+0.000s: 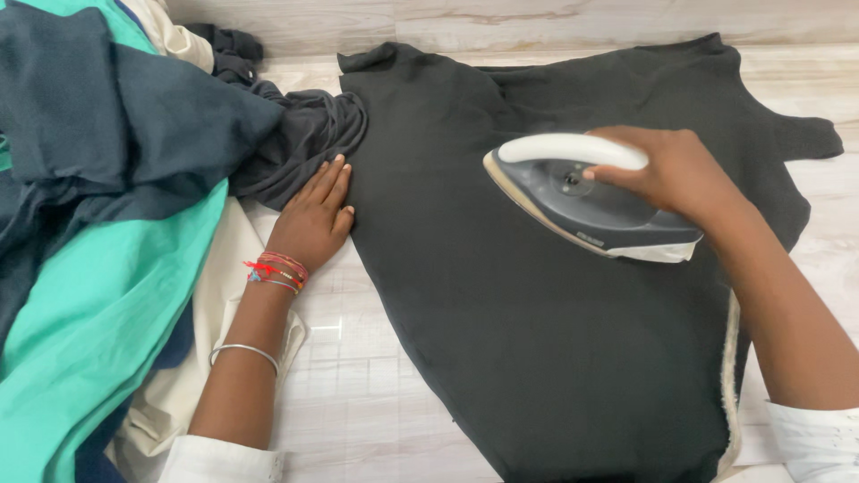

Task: The person irons a red garment on a table, then sets it aside. The person then lays out a black dress, smooths it, and irons it thoroughly on both sides, flipping it over to continue ironing. The person uses a steam iron throughout the process.

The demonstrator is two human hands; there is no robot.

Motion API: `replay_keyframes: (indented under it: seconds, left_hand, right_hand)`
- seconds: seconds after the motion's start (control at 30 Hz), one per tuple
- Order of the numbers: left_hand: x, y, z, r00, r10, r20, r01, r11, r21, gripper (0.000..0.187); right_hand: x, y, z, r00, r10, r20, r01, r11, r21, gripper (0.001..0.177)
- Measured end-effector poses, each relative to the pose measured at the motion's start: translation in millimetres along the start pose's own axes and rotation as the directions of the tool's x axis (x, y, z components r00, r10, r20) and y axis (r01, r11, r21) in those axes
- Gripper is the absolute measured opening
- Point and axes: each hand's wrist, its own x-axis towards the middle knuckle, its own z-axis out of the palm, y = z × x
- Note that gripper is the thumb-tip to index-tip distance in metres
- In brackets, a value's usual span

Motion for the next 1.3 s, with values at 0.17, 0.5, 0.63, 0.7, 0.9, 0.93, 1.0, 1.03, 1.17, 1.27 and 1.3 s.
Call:
replay_keyframes:
  seconds: [0.17, 0.5, 0.63, 0.7, 0.9, 0.93, 1.0, 1.03, 1.17, 1.27, 1.3]
  left_hand:
    - [-4.2, 6.8, 5.6, 0.997, 0.070, 0.042, -0.077, 0.975, 0.207, 0.061]
    - [-33.0, 70.0, 8.1, 0.979, -0.080, 0.188, 0.003, 0.925, 0.379, 0.067]
    - [-54.6, 123.0, -6.0, 0.970, -0.062, 0.234, -0.033, 0.923, 0.384, 0.073]
    - [-65.8, 150.9, -22.7, 0.946, -0.043, 0.321, -0.084, 0.924, 0.372, 0.076]
    - [-70.0, 204.4, -52.1, 0.932, 0.023, 0.361, -0.095, 0.979, 0.183, 0.070]
    - [-67.0, 210.0, -47.5, 0.973, 0.115, 0.203, -0.145, 0.980, 0.139, 0.069]
    - [-66.5, 222.5, -33.9, 0.955, 0.296, 0.035, -0.297, 0.953, 0.061, 0.065]
    - [-68.7, 230.4, -24.7, 0.920, 0.392, 0.032, -0.392, 0.920, 0.018, 0.064]
    - [-72.9, 267.1, 30.2, 0.856, 0.510, 0.081, -0.487, 0.849, -0.204, 0.078]
    - [-85.9, 304.9, 67.9, 0.880, 0.471, 0.064, -0.451, 0.869, -0.202, 0.083]
    - [-89.5, 325.4, 79.6, 0.892, 0.450, 0.050, -0.428, 0.874, -0.232, 0.086]
  right_hand:
    - [12.4, 41.6, -1.7, 0.986, 0.131, -0.101, -0.135, 0.990, -0.041, 0.052]
    - [6.2, 145.1, -26.7, 0.955, 0.287, -0.070, -0.295, 0.942, -0.163, 0.058]
    - [9.2, 238.0, -26.4, 0.912, 0.409, 0.017, -0.395, 0.890, -0.228, 0.055]
    - [7.9, 288.9, -30.3, 0.914, 0.403, 0.044, -0.394, 0.908, -0.141, 0.058]
    - [-8.4, 354.6, -35.5, 0.917, 0.397, 0.027, -0.391, 0.912, -0.122, 0.057]
    - [-10.2, 356.9, -33.5, 0.912, 0.409, 0.012, -0.405, 0.907, -0.112, 0.057]
    - [-11.4, 355.2, -34.6, 0.925, 0.380, 0.009, -0.376, 0.919, -0.121, 0.058]
    - [-13.2, 352.3, -35.9, 0.931, 0.366, 0.006, -0.362, 0.924, -0.124, 0.058]
    - [-32.7, 314.5, -38.0, 0.889, 0.437, -0.137, -0.451, 0.887, -0.098, 0.062]
    - [-40.1, 261.3, -45.5, 0.875, 0.432, -0.221, -0.465, 0.876, -0.127, 0.061]
    - [-44.4, 245.6, -50.6, 0.871, 0.435, -0.228, -0.467, 0.877, -0.111, 0.058]
